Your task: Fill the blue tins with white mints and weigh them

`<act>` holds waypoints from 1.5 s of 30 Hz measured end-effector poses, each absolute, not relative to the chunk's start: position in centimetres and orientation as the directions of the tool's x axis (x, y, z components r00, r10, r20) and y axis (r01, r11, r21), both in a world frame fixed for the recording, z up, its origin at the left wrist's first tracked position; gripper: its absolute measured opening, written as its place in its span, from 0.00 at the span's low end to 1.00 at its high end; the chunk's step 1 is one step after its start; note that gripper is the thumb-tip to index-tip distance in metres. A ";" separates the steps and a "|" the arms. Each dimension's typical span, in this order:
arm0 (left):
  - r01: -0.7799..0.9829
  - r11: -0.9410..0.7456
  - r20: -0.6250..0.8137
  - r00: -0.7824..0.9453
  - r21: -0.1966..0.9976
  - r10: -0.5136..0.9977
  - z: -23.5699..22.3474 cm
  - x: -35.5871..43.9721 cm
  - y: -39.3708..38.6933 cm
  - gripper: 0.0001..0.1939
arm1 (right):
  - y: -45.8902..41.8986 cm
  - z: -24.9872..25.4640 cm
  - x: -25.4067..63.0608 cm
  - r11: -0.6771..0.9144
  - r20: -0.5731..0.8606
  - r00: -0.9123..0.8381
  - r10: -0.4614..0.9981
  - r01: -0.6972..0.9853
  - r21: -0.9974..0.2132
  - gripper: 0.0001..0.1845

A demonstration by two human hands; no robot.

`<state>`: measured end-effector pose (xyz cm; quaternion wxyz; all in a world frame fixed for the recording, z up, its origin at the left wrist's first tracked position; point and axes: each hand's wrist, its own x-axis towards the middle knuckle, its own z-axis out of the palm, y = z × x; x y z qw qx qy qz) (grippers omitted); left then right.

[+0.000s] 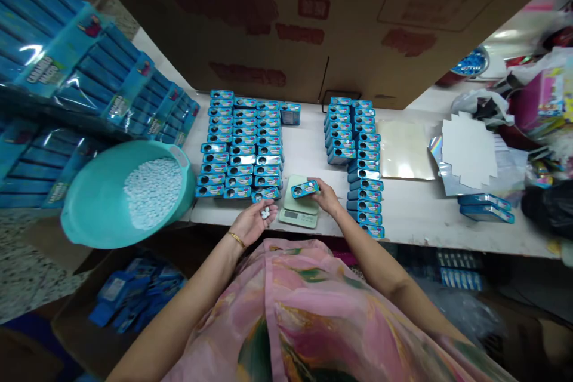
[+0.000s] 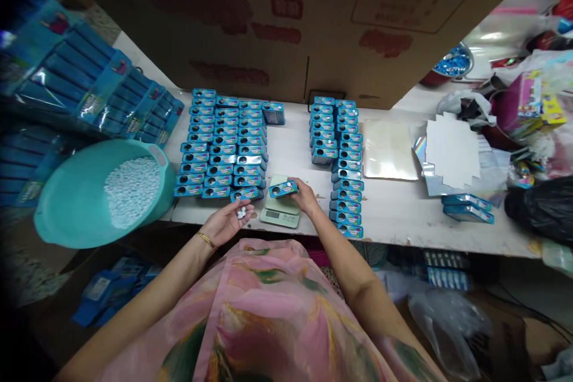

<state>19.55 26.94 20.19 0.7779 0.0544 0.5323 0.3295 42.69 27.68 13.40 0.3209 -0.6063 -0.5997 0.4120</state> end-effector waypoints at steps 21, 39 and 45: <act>-0.628 0.773 -0.729 0.490 0.084 0.477 20.0 25.1 29.7 0.15 | 26.0 26.4 37.2 0.722 0.136 -0.712 0.689 0.691 -0.034 0.19; -0.676 0.724 -0.736 0.420 0.137 0.531 19.2 25.7 29.7 0.11 | 24.6 24.8 39.6 0.429 0.208 -0.384 0.899 0.867 -0.253 0.22; -0.699 0.704 -0.755 0.392 0.128 0.526 19.2 25.2 29.5 0.09 | 25.4 22.0 41.9 0.179 0.207 -0.050 0.977 0.721 -0.670 0.17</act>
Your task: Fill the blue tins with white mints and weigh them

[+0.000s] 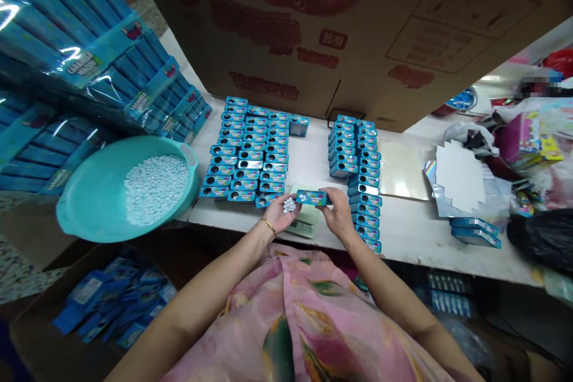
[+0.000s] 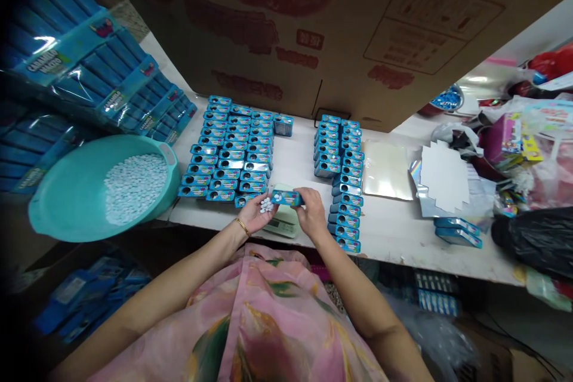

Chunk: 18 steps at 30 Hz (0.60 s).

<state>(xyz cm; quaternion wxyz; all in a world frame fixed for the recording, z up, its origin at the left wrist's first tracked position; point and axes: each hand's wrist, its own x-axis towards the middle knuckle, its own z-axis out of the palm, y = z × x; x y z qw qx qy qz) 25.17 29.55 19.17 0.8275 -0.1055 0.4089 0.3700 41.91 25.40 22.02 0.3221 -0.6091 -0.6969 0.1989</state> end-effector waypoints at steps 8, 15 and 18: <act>-0.719 0.662 -0.844 0.208 0.211 0.495 19.6 19.9 27.7 0.09 | 26.4 14.4 41.1 -0.094 -0.060 0.135 0.989 0.260 -0.961 0.17; -0.786 0.589 -0.865 0.153 0.186 0.478 19.8 17.2 25.7 0.10 | 24.7 15.0 42.5 -0.033 -0.004 0.099 0.995 0.291 -0.956 0.31; -0.791 0.578 -0.865 0.137 0.198 0.484 19.4 16.7 25.3 0.10 | 24.1 15.9 43.6 -0.072 0.001 0.227 0.974 0.314 -0.947 0.28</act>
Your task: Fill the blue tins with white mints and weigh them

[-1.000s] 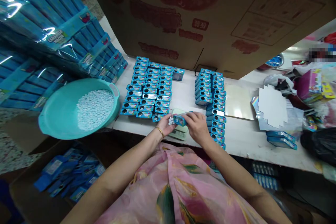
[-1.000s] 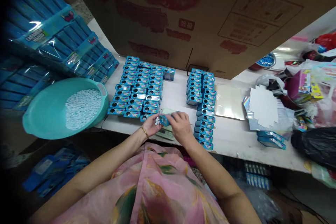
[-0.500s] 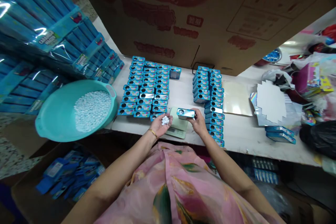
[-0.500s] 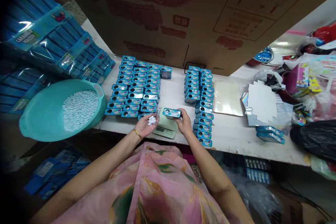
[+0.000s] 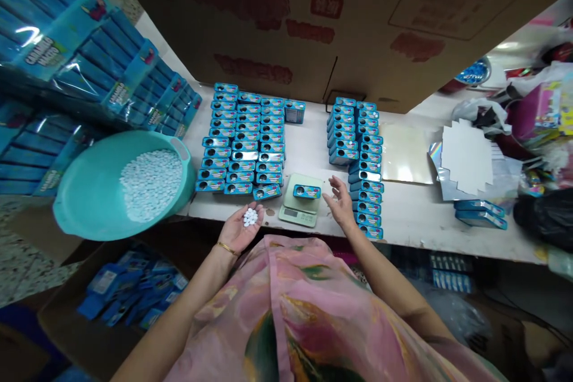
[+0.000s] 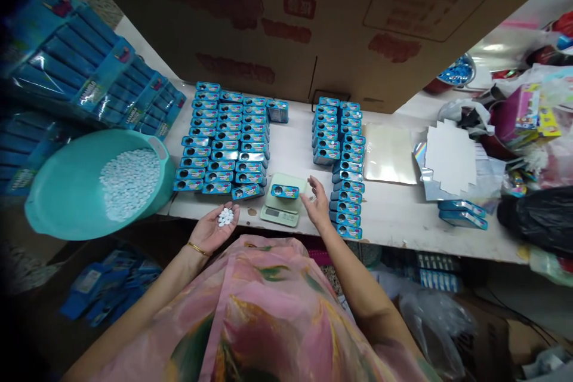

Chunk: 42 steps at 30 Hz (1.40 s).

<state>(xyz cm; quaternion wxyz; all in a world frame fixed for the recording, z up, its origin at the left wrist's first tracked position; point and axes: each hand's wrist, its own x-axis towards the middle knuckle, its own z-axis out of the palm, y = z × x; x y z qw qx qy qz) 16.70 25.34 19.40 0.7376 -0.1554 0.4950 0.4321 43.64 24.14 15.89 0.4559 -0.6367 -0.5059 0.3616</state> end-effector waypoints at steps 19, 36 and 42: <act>-0.685 0.688 -0.851 0.193 0.240 0.489 19.8 18.0 25.7 0.12 | 24.2 17.1 44.6 -0.089 0.092 0.456 0.885 0.359 -0.929 0.10; -0.518 0.828 -0.723 0.485 0.216 0.492 20.6 21.6 25.6 0.11 | 24.1 21.5 35.1 0.387 -0.028 -0.479 0.877 0.741 -0.548 0.12; -0.507 0.835 -0.700 0.516 0.214 0.493 20.7 21.9 25.8 0.13 | 24.6 20.8 37.1 0.246 0.024 -0.346 0.938 0.615 -0.749 0.11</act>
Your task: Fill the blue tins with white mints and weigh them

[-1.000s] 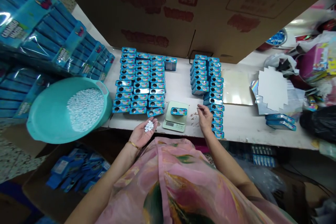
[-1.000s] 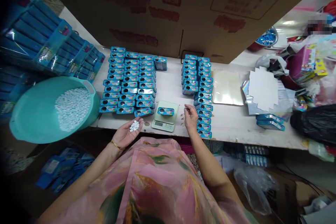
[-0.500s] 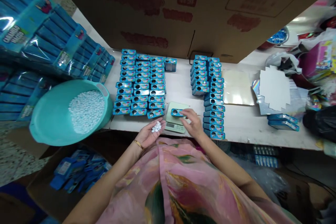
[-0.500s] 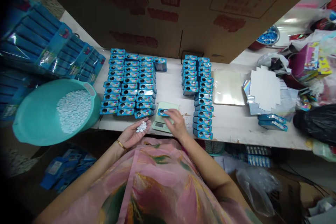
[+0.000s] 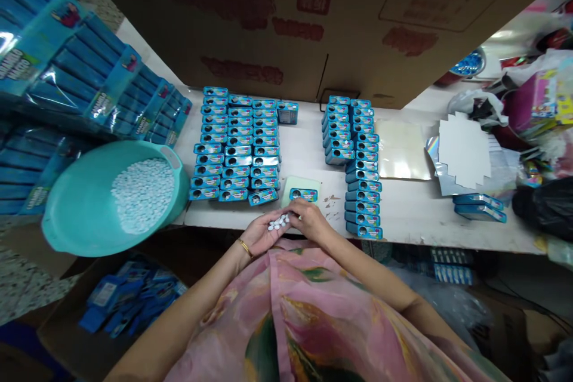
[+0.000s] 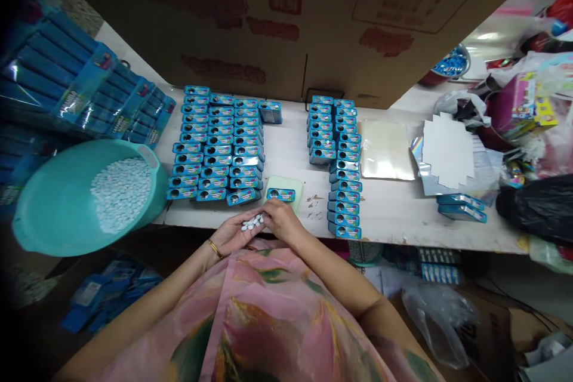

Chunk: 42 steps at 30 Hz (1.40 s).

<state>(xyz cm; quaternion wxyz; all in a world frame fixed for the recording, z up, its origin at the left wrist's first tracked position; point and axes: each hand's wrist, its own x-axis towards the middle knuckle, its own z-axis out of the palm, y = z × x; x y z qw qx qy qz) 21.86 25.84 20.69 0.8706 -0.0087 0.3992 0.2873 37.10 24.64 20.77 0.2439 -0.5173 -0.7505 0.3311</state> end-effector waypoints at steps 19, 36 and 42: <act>-0.690 0.682 -0.811 0.240 0.244 0.533 19.9 16.7 25.1 0.18 | 24.8 18.2 44.4 -0.169 -0.073 0.268 0.961 0.356 -0.919 0.10; -0.595 0.739 -0.792 0.262 0.317 0.551 20.6 18.3 25.3 0.13 | 24.6 19.2 42.7 0.006 0.115 0.167 0.979 0.543 -0.839 0.10; -0.546 0.765 -0.768 0.306 0.343 0.563 21.4 19.2 25.5 0.13 | 25.6 20.4 41.5 0.160 0.181 -0.040 0.983 0.678 -0.718 0.17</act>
